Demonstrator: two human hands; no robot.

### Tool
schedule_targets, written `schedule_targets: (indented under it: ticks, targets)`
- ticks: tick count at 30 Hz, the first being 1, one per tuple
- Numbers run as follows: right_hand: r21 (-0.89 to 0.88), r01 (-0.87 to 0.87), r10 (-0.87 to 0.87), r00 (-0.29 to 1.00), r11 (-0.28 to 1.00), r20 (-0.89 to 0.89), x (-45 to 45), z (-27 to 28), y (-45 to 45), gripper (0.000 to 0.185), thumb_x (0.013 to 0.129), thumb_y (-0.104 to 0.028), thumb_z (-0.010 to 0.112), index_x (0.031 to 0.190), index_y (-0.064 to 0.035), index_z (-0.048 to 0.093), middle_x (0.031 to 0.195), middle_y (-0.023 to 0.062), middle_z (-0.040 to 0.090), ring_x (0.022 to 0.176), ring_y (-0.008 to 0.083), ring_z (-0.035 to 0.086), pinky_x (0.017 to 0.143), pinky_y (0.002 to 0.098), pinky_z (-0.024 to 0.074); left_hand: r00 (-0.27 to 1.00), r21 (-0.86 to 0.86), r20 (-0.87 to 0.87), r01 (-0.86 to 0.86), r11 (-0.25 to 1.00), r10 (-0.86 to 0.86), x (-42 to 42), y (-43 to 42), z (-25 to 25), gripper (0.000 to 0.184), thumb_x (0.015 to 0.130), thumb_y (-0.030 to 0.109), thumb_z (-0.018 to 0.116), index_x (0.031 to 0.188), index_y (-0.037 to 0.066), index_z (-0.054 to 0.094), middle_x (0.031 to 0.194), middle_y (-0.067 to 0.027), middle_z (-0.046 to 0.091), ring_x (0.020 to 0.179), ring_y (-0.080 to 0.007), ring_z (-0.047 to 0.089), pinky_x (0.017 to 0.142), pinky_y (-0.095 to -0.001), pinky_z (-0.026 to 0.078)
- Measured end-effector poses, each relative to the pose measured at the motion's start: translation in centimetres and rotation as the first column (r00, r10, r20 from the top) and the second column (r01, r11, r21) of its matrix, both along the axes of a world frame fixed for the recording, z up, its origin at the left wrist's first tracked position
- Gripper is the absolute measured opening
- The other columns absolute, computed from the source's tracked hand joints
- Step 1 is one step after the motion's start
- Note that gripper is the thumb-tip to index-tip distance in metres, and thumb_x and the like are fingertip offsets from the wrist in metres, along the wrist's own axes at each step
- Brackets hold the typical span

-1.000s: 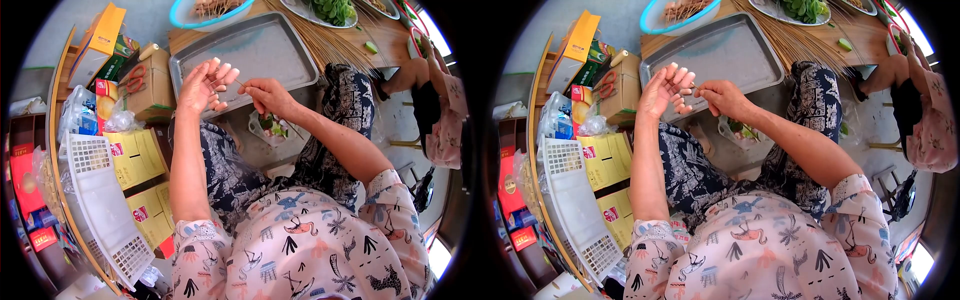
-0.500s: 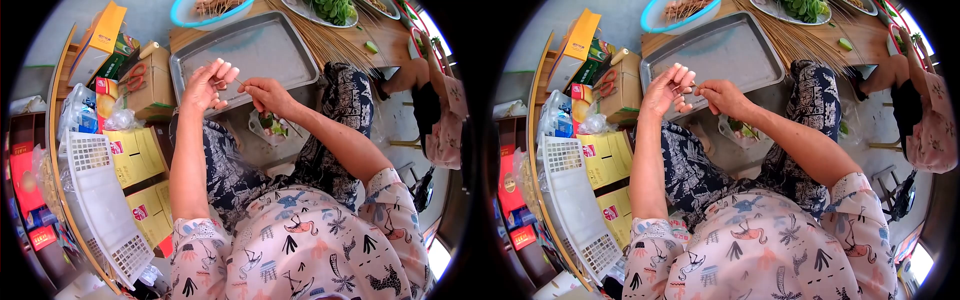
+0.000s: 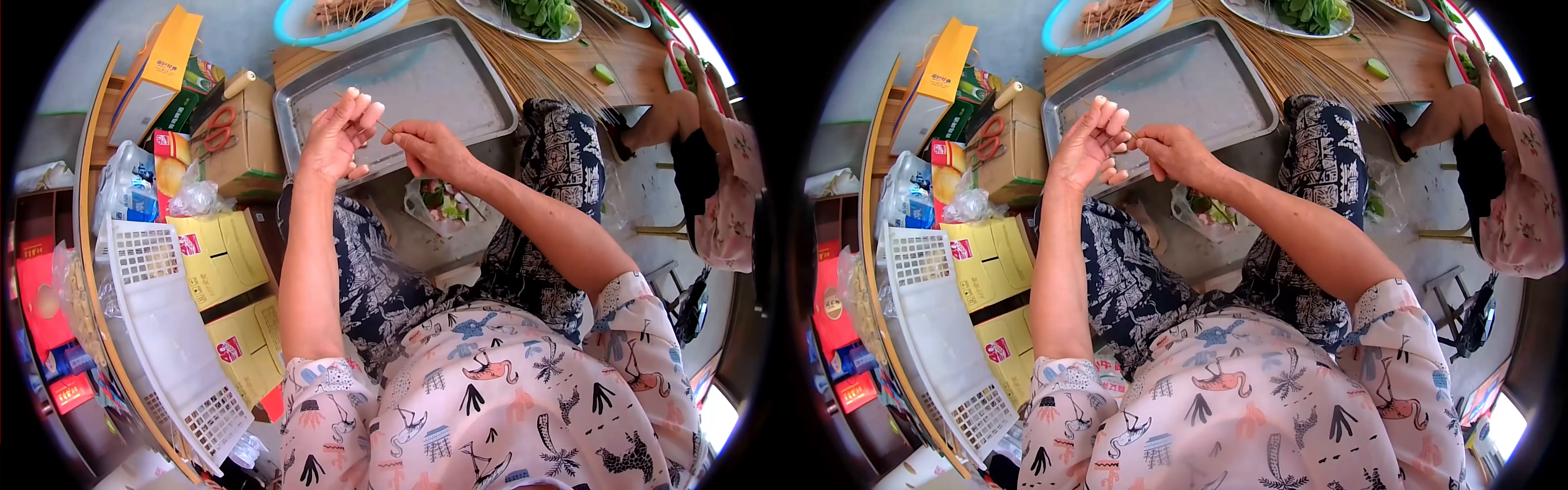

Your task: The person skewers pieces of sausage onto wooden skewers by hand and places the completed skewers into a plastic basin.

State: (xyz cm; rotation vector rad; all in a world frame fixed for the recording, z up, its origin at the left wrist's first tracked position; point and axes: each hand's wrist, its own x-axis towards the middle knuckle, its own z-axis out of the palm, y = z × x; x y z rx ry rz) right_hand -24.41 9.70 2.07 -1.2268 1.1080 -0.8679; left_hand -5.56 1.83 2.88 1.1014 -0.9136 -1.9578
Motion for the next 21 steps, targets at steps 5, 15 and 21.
schedule_targets:
  ticks: [5,15,21]
  targets:
    - [-0.009,-0.002,0.002,1.000,1.000,0.002,-0.09,0.10,0.10,0.026,0.097,-0.022,0.045,0.108,-0.0056,0.062,0.052,-0.0021,0.047,0.045,0.0042,0.040,0.043,0.0212,0.0320,1.000,-0.050,-0.017,-0.021,0.999,0.020,-0.13,-0.13,-0.53,0.038,0.079,0.032,0.074,0.106,0.009,0.060,0.100,-0.0063,0.067,0.083,-0.0118,0.063,0.069,-0.0229,0.047]
    - [-0.020,0.014,-0.015,1.000,1.000,-0.022,-0.13,-0.16,-0.15,0.025,0.097,-0.023,0.046,0.107,-0.0054,0.062,0.053,-0.0021,0.048,0.045,0.0042,0.041,0.044,0.0215,0.0323,1.000,-0.027,0.025,-0.002,1.000,0.003,-0.64,0.07,-0.62,0.042,0.083,0.026,0.071,0.118,0.010,0.054,0.106,-0.0089,0.064,0.088,-0.0201,0.062,0.078,-0.0337,0.051]
    - [-0.028,0.018,-0.018,1.000,0.999,0.002,-0.18,-0.06,0.01,0.026,0.094,-0.022,0.048,0.101,-0.0036,0.065,0.052,0.0017,0.052,0.048,0.0077,0.048,0.050,0.0256,0.0383,0.999,0.016,0.024,-0.030,0.999,0.029,-0.36,-0.33,-0.25,0.034,0.083,0.034,0.069,0.103,0.008,0.059,0.099,-0.0095,0.066,0.082,-0.0193,0.064,0.071,-0.0325,0.052]
